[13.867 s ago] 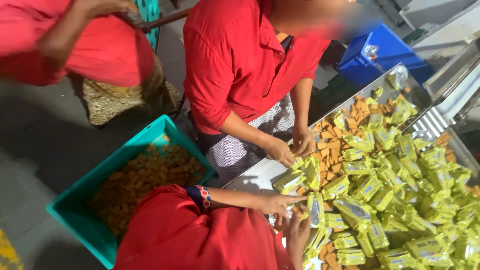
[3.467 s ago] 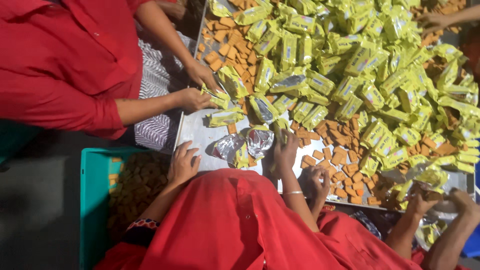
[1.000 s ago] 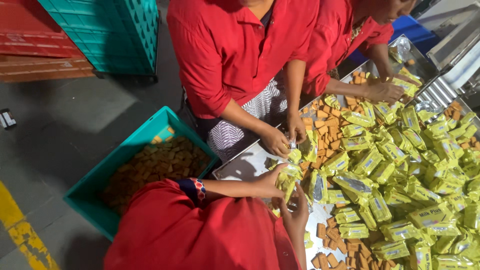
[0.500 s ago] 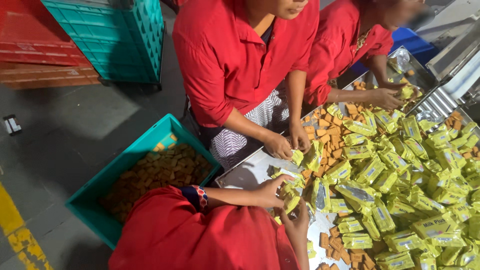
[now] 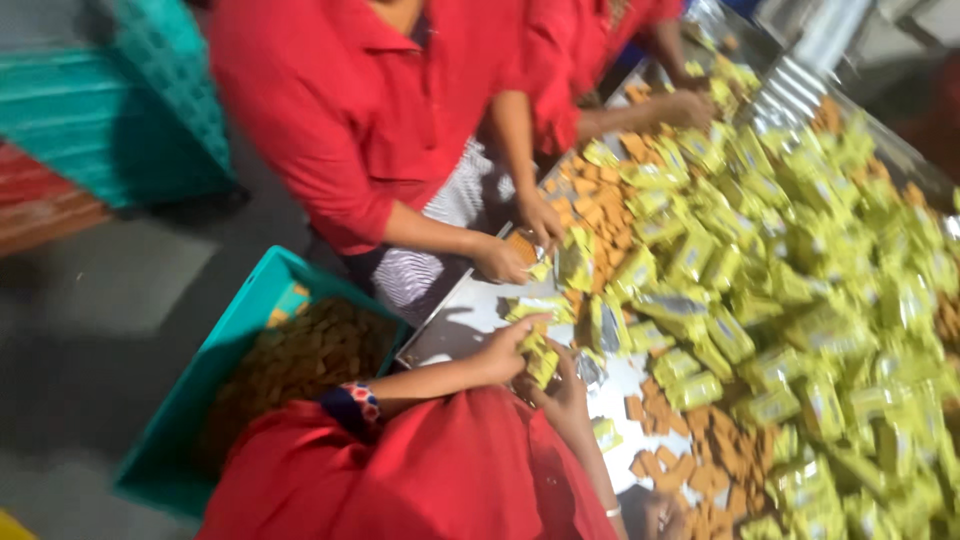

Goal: The person sorts packaged and unpackaged biscuits on a metal table by hand, placing loose biscuits into a green plastic crate while other workers perform similar actions nearby.

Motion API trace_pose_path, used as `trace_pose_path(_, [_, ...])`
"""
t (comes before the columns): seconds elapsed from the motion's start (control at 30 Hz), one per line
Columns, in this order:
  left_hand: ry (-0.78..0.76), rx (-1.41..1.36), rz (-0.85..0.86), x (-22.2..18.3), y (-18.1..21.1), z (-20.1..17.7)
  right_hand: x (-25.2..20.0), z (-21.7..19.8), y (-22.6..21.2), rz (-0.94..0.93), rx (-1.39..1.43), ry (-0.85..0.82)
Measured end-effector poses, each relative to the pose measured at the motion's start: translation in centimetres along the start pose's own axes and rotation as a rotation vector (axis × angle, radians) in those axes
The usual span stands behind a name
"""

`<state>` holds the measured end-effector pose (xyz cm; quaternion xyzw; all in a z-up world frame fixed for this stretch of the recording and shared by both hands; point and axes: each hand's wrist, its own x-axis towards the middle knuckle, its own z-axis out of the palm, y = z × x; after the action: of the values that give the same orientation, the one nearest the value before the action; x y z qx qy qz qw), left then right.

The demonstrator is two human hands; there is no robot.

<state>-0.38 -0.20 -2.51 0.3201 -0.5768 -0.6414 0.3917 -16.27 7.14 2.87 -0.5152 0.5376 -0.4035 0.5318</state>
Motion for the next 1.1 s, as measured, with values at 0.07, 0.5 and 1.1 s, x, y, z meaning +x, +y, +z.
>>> trace_pose_path(0.07, [-0.043,-0.332,-0.121,0.3,-0.7,-0.1,-0.6,-0.1,-0.3,0.001,-0.002,-0.002])
trace_pose_path(0.5, [-0.173,-0.199,-0.568,0.5,-1.1,-0.5,-1.2,0.4,-3.3,-0.040,-0.292,0.125])
trace_pose_path(1.1, [-0.277,-0.219,-0.718,0.9,-0.1,-0.7,-0.3,-1.8,0.4,0.107,0.223,0.134])
